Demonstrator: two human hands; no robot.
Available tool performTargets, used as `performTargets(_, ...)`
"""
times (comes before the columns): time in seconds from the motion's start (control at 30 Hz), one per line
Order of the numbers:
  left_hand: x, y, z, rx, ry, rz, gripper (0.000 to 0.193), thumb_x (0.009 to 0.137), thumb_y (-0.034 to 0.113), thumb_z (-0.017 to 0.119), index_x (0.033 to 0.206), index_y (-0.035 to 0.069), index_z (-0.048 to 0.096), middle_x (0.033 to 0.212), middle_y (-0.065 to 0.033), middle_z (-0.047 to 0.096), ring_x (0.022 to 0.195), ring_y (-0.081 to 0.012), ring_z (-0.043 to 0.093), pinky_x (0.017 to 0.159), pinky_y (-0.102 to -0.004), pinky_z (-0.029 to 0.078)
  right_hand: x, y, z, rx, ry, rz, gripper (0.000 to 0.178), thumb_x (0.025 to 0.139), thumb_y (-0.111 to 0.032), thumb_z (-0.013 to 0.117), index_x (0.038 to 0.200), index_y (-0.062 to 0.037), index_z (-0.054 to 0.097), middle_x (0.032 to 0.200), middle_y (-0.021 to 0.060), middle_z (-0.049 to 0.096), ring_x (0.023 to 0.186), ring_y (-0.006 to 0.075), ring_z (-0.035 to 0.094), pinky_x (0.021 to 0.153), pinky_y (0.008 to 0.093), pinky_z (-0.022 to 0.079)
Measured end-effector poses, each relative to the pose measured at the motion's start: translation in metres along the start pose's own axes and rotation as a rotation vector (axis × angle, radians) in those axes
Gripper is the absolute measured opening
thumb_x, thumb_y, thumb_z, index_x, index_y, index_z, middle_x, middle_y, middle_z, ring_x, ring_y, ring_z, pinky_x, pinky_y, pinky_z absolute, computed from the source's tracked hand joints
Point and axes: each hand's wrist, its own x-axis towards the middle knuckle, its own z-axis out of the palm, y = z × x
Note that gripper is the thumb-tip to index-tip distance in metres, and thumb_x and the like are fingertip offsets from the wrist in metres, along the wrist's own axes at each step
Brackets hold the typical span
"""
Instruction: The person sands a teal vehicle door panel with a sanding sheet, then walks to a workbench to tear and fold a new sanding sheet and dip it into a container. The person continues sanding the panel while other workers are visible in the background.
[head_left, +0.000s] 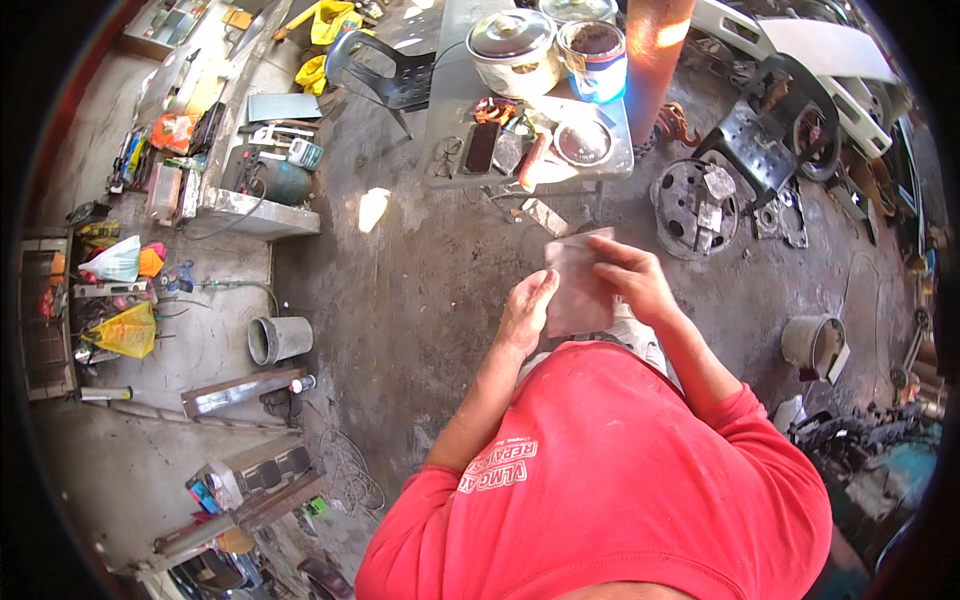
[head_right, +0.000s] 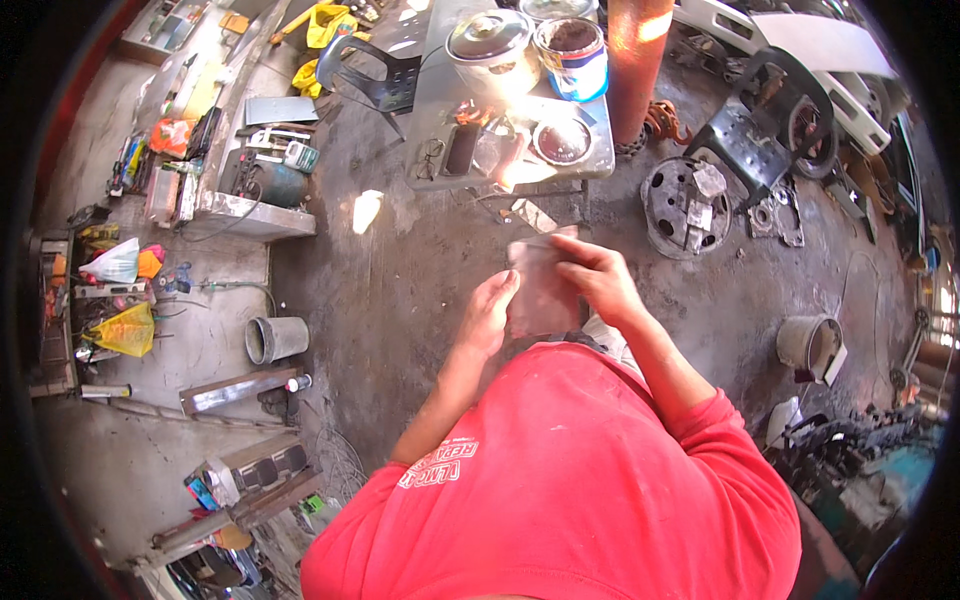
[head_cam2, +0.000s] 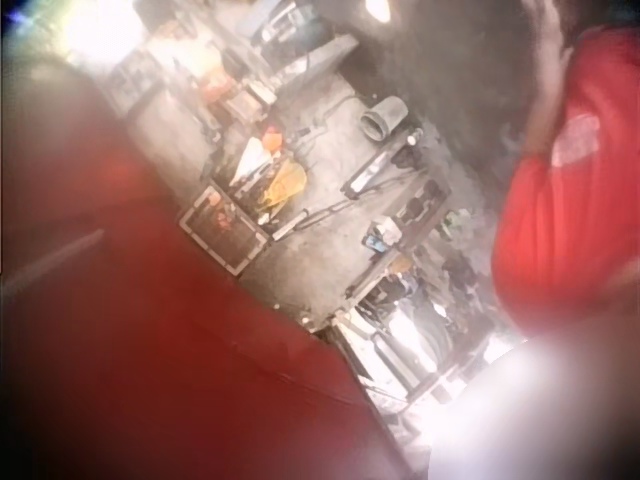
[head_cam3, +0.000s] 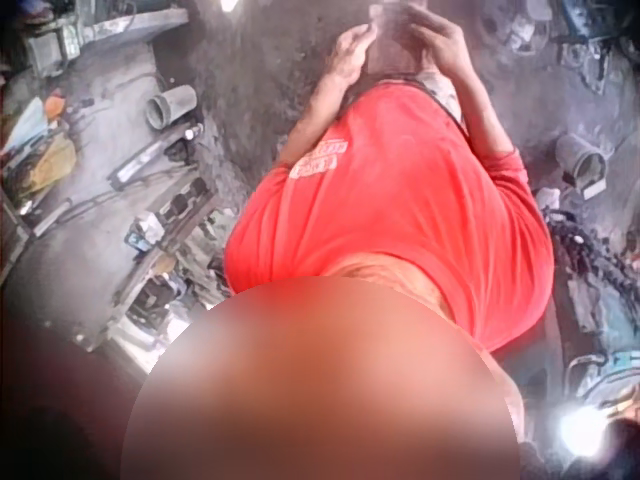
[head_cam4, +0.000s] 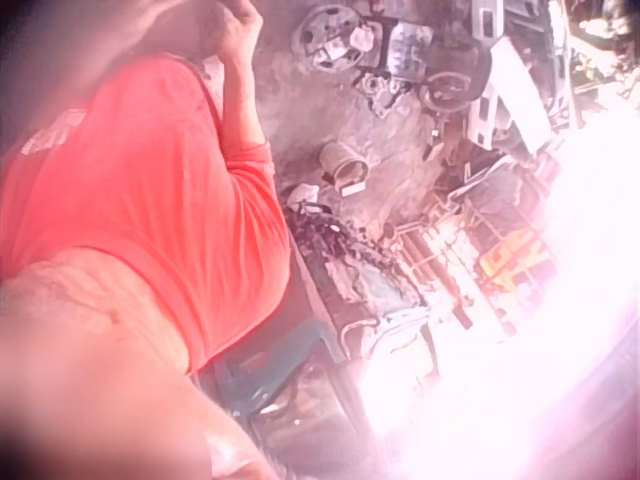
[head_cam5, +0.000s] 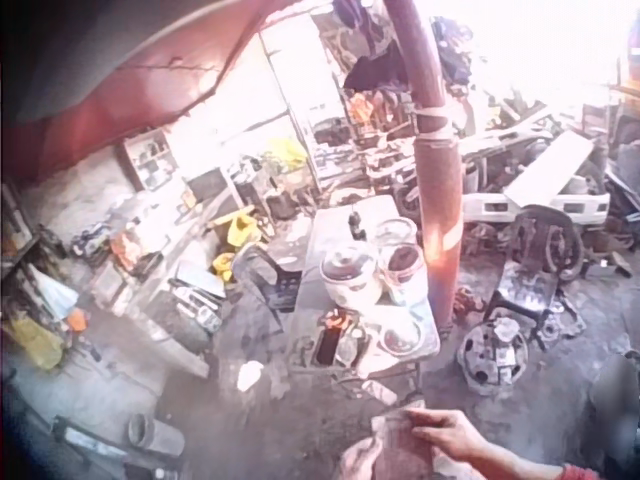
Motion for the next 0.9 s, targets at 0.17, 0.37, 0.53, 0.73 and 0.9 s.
performTargets(0.17,0.104,0.008,-0.021,0.426,0.100,0.176,0.034,0.110,0.031,0.066,0.131,0.005,0.071,0.114,-0.0052,0.076,0.101,-0.0138,0.071,0.083,-0.0297,0.058,0.025,-0.009,-0.103,0.342,0.263,-0.073,0.066,0.098,0.008,0.060,0.162,-0.0097,0.052,0.134,0.0049,0.070,0.106,0.0106,0.068,0.093,0.0260,0.056)
performTargets(0.37,0.234,0.007,-0.120,0.807,0.433,-0.013,0.064,0.091,0.038,0.084,0.139,0.000,0.066,0.128,-0.0185,0.076,0.116,-0.0278,0.074,0.099,-0.0397,0.059,0.055,-0.035,-0.149,0.553,0.634,0.071,0.061,0.100,-0.007,0.050,0.161,-0.0053,0.049,0.098,0.0041,0.070,0.079,0.0144,0.067,0.070,0.0286,0.056)
performTargets(0.53,0.323,0.033,-0.169,1.201,0.500,-0.169,0.083,0.086,0.051,0.085,0.147,0.001,0.060,0.148,-0.0224,0.064,0.138,-0.0356,0.061,0.113,-0.0462,0.052,0.090,-0.068,-0.106,0.348,0.648,0.328,0.056,0.117,-0.046,0.038,0.141,-0.0037,0.065,0.051,-0.0043,0.033,0.041,0.0088,0.028,0.042,0.0274,0.025)
performTargets(0.73,0.400,0.037,-0.193,1.303,0.489,-0.132,0.083,0.080,0.056,0.090,0.133,-0.001,0.059,0.137,-0.0201,0.060,0.131,-0.0404,0.059,0.106,-0.0502,0.057,0.145,-0.067,-0.005,0.383,0.616,0.395,0.052,0.114,-0.046,0.049,0.135,-0.0012,0.065,0.053,-0.0053,0.037,0.042,0.0072,0.028,0.042,0.0264,0.022)
performTargets(0.9,0.417,0.042,-0.211,1.322,0.440,-0.143,0.087,0.075,0.054,0.094,0.130,-0.001,0.057,0.132,-0.0202,0.058,0.126,-0.0382,0.061,0.099,-0.0489,0.061,0.199,-0.065,0.064,0.422,0.298,0.230,0.054,0.099,-0.015,0.057,0.149,0.0039,0.055,0.107,0.0120,0.075,0.048,0.0054,0.039,0.044,0.0226,0.032)
